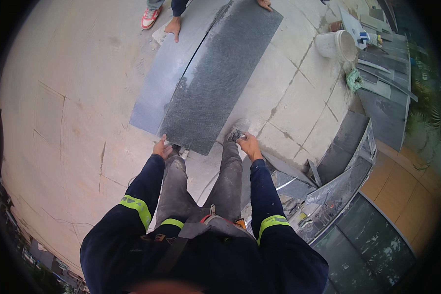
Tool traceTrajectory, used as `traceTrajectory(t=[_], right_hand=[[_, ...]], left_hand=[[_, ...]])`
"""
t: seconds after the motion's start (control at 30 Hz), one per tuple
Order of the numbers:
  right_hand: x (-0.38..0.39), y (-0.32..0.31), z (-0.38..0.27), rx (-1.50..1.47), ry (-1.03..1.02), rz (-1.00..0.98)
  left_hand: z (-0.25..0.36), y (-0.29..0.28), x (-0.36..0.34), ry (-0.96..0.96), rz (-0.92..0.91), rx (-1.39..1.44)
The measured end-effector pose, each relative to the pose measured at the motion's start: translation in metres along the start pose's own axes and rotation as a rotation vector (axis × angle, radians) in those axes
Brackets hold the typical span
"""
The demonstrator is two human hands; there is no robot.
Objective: The person kneels and uses an angle grinder to smooth the edge of a large stone slab. After finishing, they stand, move the slab, and then use a trowel to spread cement on the floor.
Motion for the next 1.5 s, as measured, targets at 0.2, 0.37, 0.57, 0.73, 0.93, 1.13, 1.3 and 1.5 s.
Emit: traceTrajectory(t=[0.2,0.37,0.57,0.73,0.93,1.13,1.3,1.5], right_hand=[[-0.101,-0.075,-0.062,0.001,0.058,-0.187],[-0.264,-0.125,-0.129,-0.097,0.026,-0.080],[-0.382,-0.139,-0.185,-0.289,0.011,0.027],[-0.442,-0.137,-0.200,-0.487,-0.003,0.042],[-0.508,-0.132,-0.198,-0.678,0.074,0.186],[-0.557,-0.151,-0.200,-0.944,-0.092,-0.044],[-0.523,-0.122,-0.213,-0.895,0.017,0.090],[-0.471,-0.116,-0.202,-0.934,0.150,0.127]], left_hand=[[0.002,-0.006,0.022,0.111,0.087,0.329],[0.002,-0.015,0.064,0.318,0.294,0.381],[-0.052,0.012,0.033,0.263,0.367,0.427],[-0.060,0.025,-0.010,0.269,0.474,0.374],[-0.016,0.030,-0.060,0.491,0.335,0.694],[0.007,0.057,-0.079,0.324,0.248,0.767],[-0.025,0.005,-0.073,0.339,0.420,0.832],[0.012,-0.021,0.059,0.399,0.687,0.841]])
Point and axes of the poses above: each hand's wrist, its own x-axis away from the middle knuckle, its own y-axis out of the palm, z = x × y, the point moved 8 cm from there along -x, towards the middle knuckle, and after that the axes turned 9 degrees about z, right-handed, at the moved point
